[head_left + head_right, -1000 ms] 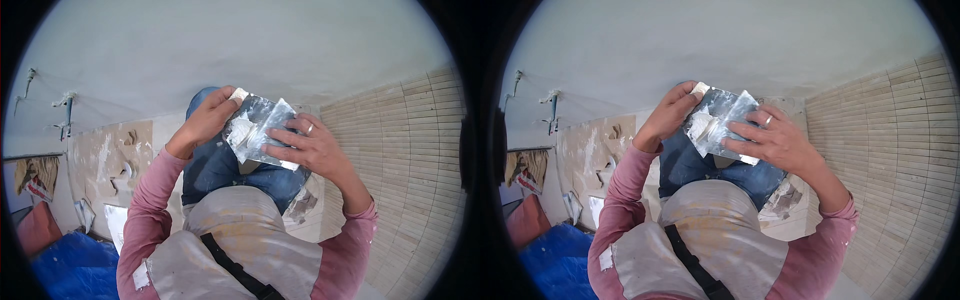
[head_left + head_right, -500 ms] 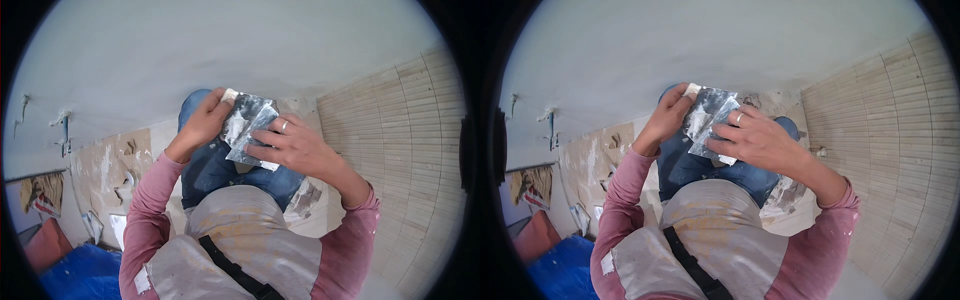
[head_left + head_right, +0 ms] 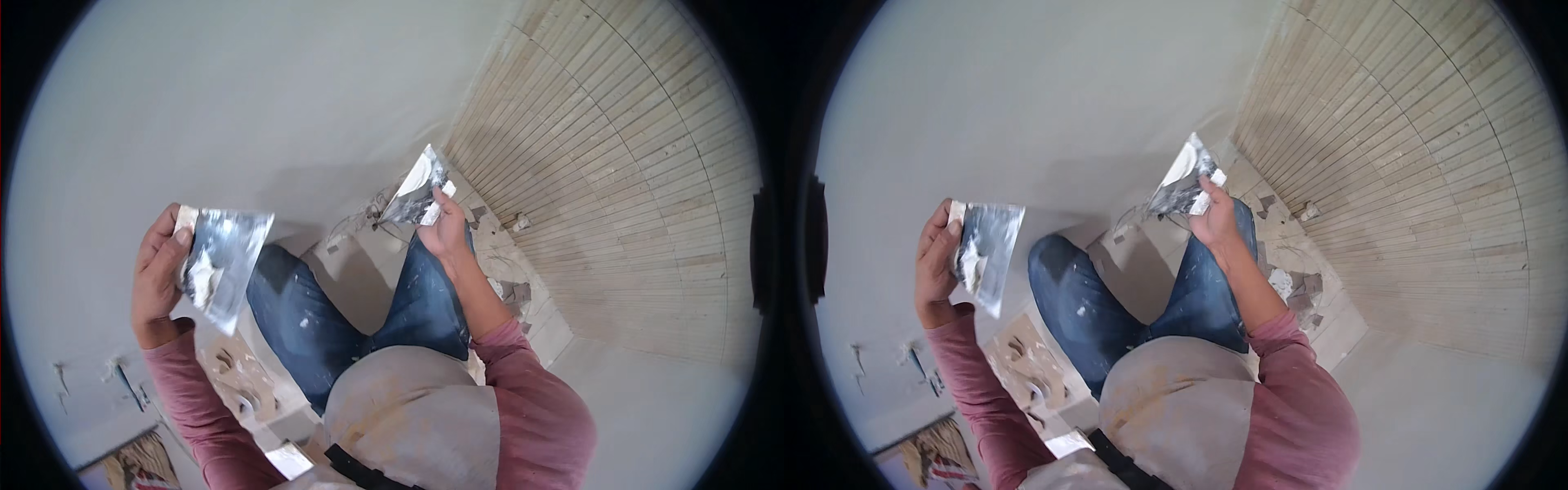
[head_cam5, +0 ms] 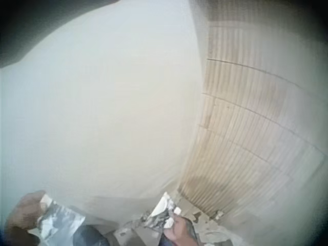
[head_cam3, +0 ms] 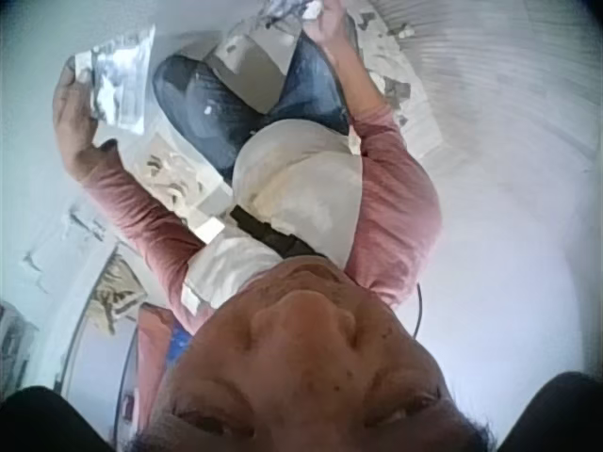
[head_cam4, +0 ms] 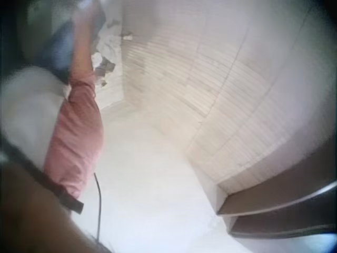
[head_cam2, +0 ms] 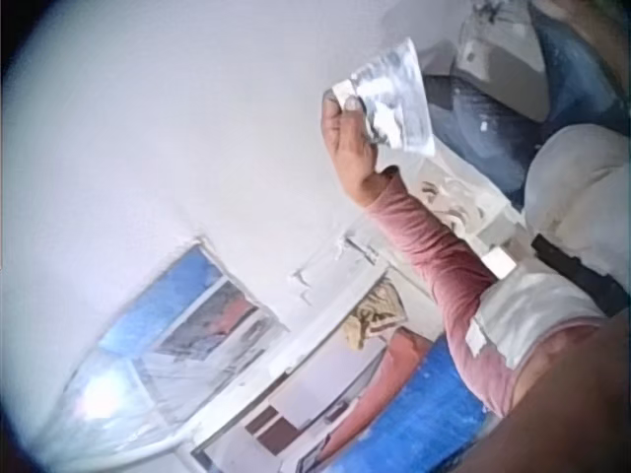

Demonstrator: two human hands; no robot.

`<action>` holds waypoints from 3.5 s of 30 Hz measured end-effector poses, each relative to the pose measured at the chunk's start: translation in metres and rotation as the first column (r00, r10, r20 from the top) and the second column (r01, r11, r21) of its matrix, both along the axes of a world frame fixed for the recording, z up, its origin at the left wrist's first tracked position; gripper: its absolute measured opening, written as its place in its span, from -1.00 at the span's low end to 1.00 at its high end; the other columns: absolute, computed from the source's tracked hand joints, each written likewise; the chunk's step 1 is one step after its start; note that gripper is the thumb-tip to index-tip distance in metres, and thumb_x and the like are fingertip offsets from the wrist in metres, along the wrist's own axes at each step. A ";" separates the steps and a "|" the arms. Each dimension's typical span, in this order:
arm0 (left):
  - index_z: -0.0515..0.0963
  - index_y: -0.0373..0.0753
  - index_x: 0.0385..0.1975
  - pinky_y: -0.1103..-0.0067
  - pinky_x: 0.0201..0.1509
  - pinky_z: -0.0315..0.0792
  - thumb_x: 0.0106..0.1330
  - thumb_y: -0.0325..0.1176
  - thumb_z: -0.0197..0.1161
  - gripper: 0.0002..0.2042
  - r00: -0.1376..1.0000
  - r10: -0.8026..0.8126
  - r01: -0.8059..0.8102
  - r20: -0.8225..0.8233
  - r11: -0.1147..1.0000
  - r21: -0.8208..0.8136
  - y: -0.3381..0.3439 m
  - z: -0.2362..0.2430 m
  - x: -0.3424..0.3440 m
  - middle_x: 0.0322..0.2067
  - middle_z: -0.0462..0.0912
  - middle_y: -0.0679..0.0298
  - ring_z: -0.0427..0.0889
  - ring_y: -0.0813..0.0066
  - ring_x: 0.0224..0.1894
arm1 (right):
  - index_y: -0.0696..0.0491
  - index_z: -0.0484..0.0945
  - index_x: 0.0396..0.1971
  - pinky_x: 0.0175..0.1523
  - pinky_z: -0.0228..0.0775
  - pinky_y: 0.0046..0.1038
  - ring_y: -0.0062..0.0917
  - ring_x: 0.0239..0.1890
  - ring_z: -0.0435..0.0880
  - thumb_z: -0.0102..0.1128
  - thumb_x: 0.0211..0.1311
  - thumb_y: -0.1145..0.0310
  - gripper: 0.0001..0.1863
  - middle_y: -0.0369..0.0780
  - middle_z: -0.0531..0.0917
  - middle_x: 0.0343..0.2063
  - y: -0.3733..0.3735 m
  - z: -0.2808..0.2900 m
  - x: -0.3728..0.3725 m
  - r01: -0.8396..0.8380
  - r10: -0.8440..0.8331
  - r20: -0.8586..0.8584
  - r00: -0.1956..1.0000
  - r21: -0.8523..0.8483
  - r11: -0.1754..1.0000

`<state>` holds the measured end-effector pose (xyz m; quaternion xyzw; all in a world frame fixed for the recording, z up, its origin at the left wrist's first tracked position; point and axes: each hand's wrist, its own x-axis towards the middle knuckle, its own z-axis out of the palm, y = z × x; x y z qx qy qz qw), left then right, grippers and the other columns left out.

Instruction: The person applies plaster to a wall corner using two putty knives. They scrape the white plaster between the two blades to gather it and then smooth the material onto the corner joint and wall surface.

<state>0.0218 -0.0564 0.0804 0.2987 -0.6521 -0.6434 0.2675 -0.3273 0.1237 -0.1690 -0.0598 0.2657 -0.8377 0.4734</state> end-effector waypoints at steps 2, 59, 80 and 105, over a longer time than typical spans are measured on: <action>0.47 -0.24 -0.23 0.72 -0.26 0.31 0.42 -0.23 0.17 -0.80 0.981 -0.148 0.155 0.123 0.986 -0.052 -0.022 0.026 -0.004 -0.38 0.51 0.48 0.43 0.75 -0.35 | 0.08 0.50 0.13 0.22 0.41 -0.19 -0.33 0.03 0.64 0.12 0.28 0.39 -0.59 -0.24 0.66 -0.02 -0.016 -0.034 -0.027 0.061 -0.051 0.249 0.967 -0.031 0.998; 0.43 -0.24 -0.34 0.69 -0.39 0.11 0.28 0.08 0.36 -0.54 0.888 -0.227 0.265 0.399 0.963 -0.041 -0.073 0.045 0.003 -0.48 0.38 0.49 0.30 0.73 -0.44 | 0.05 0.48 0.26 0.28 0.33 -0.23 -0.05 0.14 0.56 -0.03 0.32 0.59 -0.50 0.04 0.60 0.10 -0.149 -0.128 -0.183 0.867 -0.165 -0.944 0.287 0.183 0.463; 0.39 -0.19 -0.40 0.71 -0.39 0.06 0.26 0.12 0.37 -0.52 0.884 -0.225 0.270 0.410 0.961 -0.055 -0.075 0.039 0.010 -0.47 0.29 0.52 0.23 0.75 -0.44 | 0.07 0.52 0.22 0.18 0.39 -0.29 -0.25 0.00 0.62 0.05 0.30 0.59 -0.53 -0.04 0.65 -0.01 -0.132 -0.191 -0.026 0.733 -0.233 -0.800 0.552 0.333 0.594; 0.48 -0.30 -0.51 0.64 -0.48 0.15 0.22 0.13 0.37 -0.48 0.880 -0.060 0.171 0.471 0.965 -0.198 -0.073 0.035 0.029 -0.55 0.45 0.34 0.38 0.60 -0.54 | 0.19 0.38 0.16 -0.04 0.55 0.12 -0.03 0.09 0.54 0.12 0.29 0.33 -0.53 0.03 0.48 0.13 -0.165 -0.298 -0.130 0.140 -0.134 -0.080 0.988 0.833 0.535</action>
